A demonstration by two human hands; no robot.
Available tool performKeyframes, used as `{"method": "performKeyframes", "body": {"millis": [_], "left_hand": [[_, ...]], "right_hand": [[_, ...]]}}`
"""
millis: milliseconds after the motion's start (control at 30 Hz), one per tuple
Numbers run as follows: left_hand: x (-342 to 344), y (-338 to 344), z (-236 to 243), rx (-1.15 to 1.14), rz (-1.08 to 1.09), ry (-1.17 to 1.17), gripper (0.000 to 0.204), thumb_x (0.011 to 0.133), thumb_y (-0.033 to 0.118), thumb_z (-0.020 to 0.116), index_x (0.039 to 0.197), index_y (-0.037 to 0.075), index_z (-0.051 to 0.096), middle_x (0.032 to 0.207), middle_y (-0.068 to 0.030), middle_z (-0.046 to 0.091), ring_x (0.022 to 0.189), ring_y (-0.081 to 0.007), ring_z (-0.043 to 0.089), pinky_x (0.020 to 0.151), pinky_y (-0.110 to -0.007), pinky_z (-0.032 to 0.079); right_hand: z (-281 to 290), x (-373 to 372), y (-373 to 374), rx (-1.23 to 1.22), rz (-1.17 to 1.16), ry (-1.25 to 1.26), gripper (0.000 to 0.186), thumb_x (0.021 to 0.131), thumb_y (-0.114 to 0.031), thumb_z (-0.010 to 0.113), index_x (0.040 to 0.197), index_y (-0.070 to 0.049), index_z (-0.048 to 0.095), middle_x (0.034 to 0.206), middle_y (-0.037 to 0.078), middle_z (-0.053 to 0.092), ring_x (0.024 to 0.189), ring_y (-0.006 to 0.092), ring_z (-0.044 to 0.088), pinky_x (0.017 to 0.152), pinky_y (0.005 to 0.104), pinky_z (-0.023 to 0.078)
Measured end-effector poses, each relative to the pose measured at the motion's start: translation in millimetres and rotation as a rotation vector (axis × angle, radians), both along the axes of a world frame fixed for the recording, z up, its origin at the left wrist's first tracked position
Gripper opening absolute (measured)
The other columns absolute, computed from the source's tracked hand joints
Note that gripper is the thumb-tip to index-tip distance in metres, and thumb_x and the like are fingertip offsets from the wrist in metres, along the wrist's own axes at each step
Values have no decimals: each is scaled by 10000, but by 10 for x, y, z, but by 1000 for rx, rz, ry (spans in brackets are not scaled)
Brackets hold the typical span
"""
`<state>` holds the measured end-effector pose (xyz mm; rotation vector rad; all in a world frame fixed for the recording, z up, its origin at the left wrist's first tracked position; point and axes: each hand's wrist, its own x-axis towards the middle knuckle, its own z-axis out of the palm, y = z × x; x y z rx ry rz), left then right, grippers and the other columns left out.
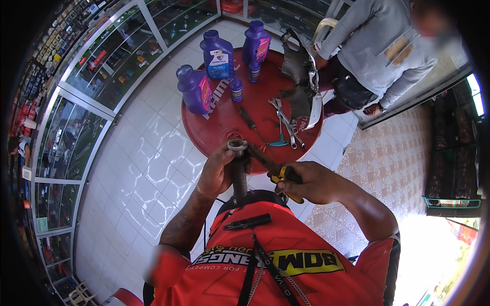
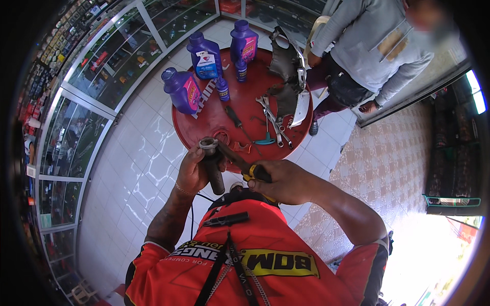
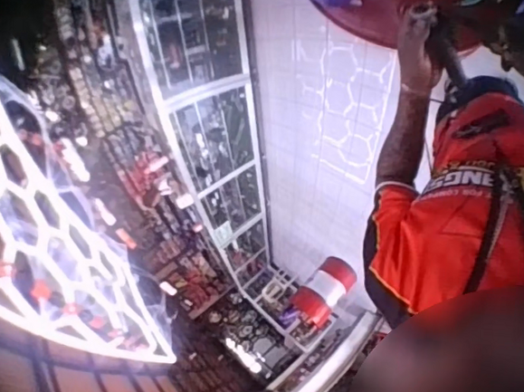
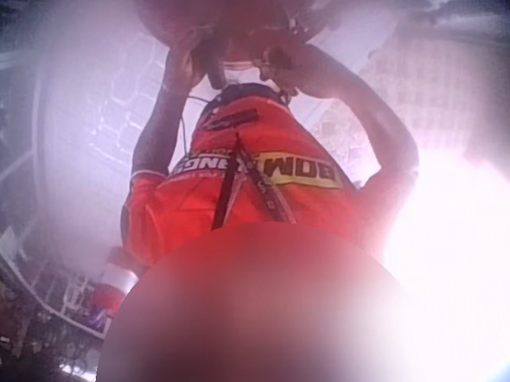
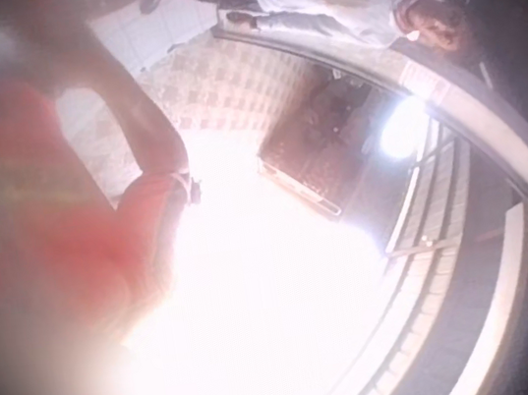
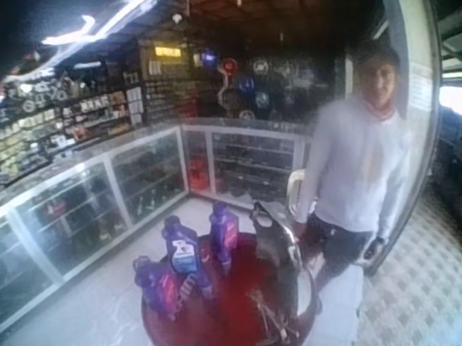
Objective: The person uses pliers to repeatedly scrape and adjust a small cylindrical metal part held in the left hand. The person rotates the part and continues scraping its interior and edges over a red barrel work surface.
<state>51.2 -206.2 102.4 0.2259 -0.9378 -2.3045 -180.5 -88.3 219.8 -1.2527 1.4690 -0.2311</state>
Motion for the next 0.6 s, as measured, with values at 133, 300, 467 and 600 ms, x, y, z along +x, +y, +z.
{"method": "performKeyframes", "body": {"millis": [133,300,467,600], "left_hand": [[41,-49,-4,11,1,-38,472,1026,377,592,1291,-11,549,999,-145,661,866,-224,673,802,-350,540],[118,-168,-37,-9,-64,-39,494,989,387,638,1263,-16,555,990,-145,656,859,-225,672,799,-355,543],[150,-157,-68,20,-86,-42,501,965,388,670,1245,-14,563,992,-148,661,869,-229,679,789,-362,552],[147,-149,-65,-19,-122,-4,502,958,382,677,1249,-10,562,1068,-177,677,872,-236,681,784,-363,556]], "right_hand": [[121,12,-99,23,28,47,415,1030,-383,619,1270,-45,615,993,93,705,916,193,659,826,354,512],[294,15,-200,129,61,91,376,1023,-387,621,1212,-62,633,964,90,706,932,215,672,833,377,511],[400,-8,-221,119,106,115,340,1023,-381,623,1154,-67,644,951,67,702,903,196,652,816,368,499],[491,-19,-210,138,118,121,336,1022,-383,626,1157,-76,649,943,56,686,890,188,629,804,365,488]]}}
